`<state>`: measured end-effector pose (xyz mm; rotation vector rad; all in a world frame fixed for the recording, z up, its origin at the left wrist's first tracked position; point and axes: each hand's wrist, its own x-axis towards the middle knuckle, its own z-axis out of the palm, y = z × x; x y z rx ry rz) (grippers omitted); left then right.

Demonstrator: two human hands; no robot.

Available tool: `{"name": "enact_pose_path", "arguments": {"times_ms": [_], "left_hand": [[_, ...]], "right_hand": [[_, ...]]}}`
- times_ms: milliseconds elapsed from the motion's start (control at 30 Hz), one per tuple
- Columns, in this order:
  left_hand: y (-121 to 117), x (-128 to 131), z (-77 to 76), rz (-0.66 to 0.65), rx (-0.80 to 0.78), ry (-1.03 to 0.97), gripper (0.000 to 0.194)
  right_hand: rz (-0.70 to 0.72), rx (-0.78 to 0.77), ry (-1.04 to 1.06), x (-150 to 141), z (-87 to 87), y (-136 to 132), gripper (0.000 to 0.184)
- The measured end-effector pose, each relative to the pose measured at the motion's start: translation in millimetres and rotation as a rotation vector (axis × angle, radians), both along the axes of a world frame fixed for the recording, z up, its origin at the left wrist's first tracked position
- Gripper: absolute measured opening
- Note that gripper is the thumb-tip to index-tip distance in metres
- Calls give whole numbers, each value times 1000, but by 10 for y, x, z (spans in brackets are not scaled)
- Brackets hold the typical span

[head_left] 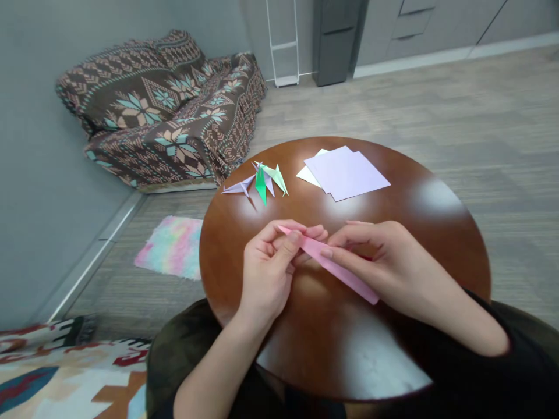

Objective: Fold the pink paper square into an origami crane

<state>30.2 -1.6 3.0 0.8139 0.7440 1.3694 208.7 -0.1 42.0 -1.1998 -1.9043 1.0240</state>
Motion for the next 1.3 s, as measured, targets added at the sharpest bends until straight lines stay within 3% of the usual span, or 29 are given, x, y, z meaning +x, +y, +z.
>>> {"name": "enact_pose_path", "arguments": {"times_ms": [267,567,767,900,1300], "left_hand": [[23,-3,29,10,-38,-107,3],[23,-11,14,3,-46,-132,7],[12,-36,-26,-95,-58,80,12],[11,-57,-57,-40,-40,192,10],[-25,-25,-29,99,-2,262,3]], "right_hand": [[23,48,-91,15,-1,8,31],[2,126,-132,12,-58,-26,25],[-51,137,-112,8,-43,-34,26],[-49,103,-115,9,-19,-31,28],[-33,-31,-37,39,7,-18,19]]}}
